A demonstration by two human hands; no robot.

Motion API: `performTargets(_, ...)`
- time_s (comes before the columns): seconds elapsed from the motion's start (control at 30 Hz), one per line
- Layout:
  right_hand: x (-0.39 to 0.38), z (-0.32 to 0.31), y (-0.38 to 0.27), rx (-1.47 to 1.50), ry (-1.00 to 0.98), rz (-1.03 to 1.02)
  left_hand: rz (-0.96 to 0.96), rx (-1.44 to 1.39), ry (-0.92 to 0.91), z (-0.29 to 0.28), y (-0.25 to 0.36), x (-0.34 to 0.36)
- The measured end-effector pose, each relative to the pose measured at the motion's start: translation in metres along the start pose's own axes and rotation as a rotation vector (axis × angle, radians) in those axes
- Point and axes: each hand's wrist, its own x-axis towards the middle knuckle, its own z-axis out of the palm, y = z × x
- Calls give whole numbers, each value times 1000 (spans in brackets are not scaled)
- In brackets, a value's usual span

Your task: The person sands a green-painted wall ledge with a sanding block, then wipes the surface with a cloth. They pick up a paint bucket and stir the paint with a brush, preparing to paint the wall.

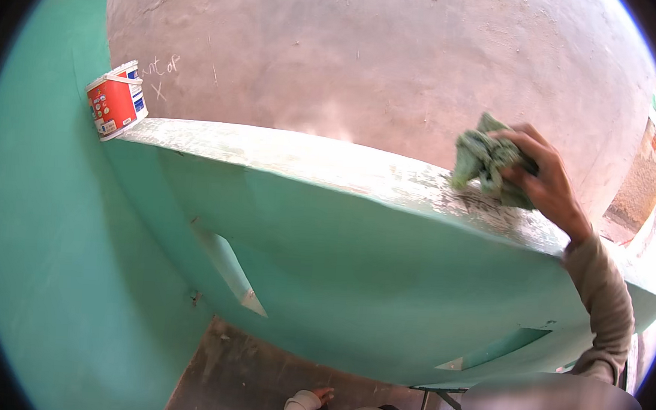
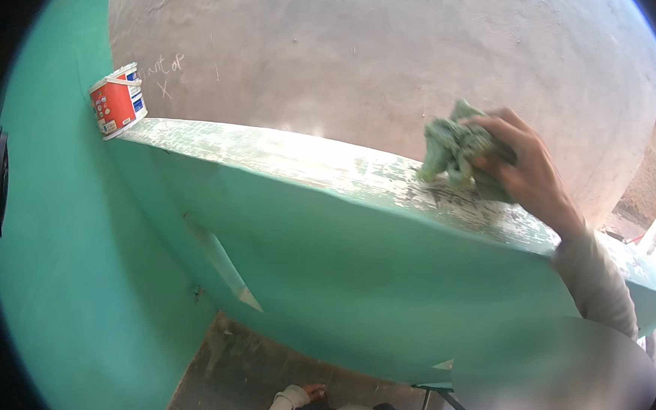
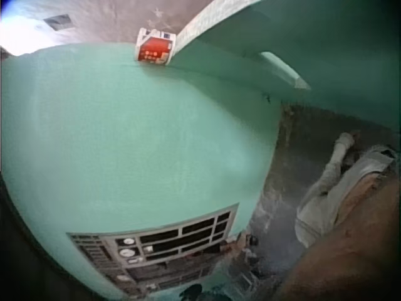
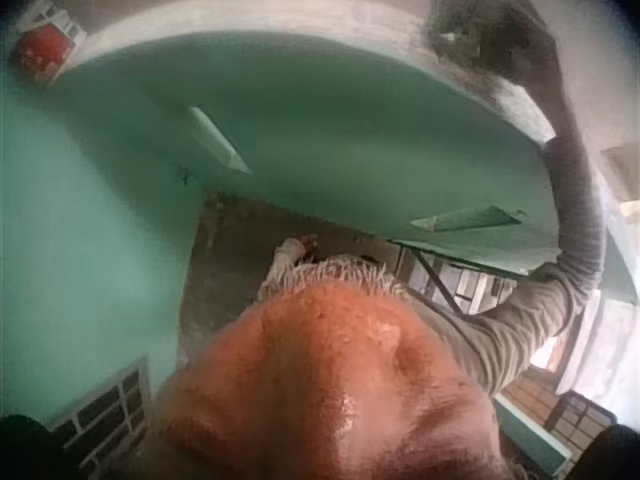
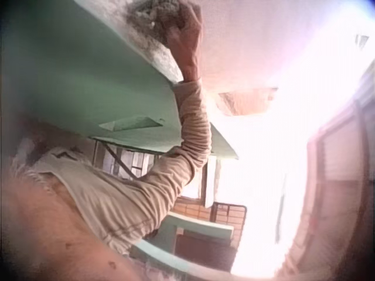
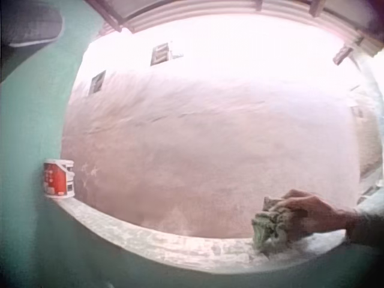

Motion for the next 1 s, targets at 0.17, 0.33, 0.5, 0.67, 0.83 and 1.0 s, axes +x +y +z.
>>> performTargets(0.17, -5, 10, -50, -32, -22, -88, 23, 58, -17, -8, -42, 12)
performTargets(0.33, 22, 48, -54, -34, -180, -315, -104, 41, -54, -75, 30, -15)
performTargets(0.5, 83, 96, -57, 85, -269, -330, 117, -55, 88, -57, -39, 12)
performTargets(0.67, 135, 149, -72, 47, -277, -418, 92, -64, 67, -47, -61, 5)
performTargets(0.83, 182, 206, -87, -13, -156, -505, 13, -27, 15, -51, -60, -13)
performTargets(1.0, 230, 222, -88, -257, -199, -202, 15, -34, 9, -69, -42, -6)
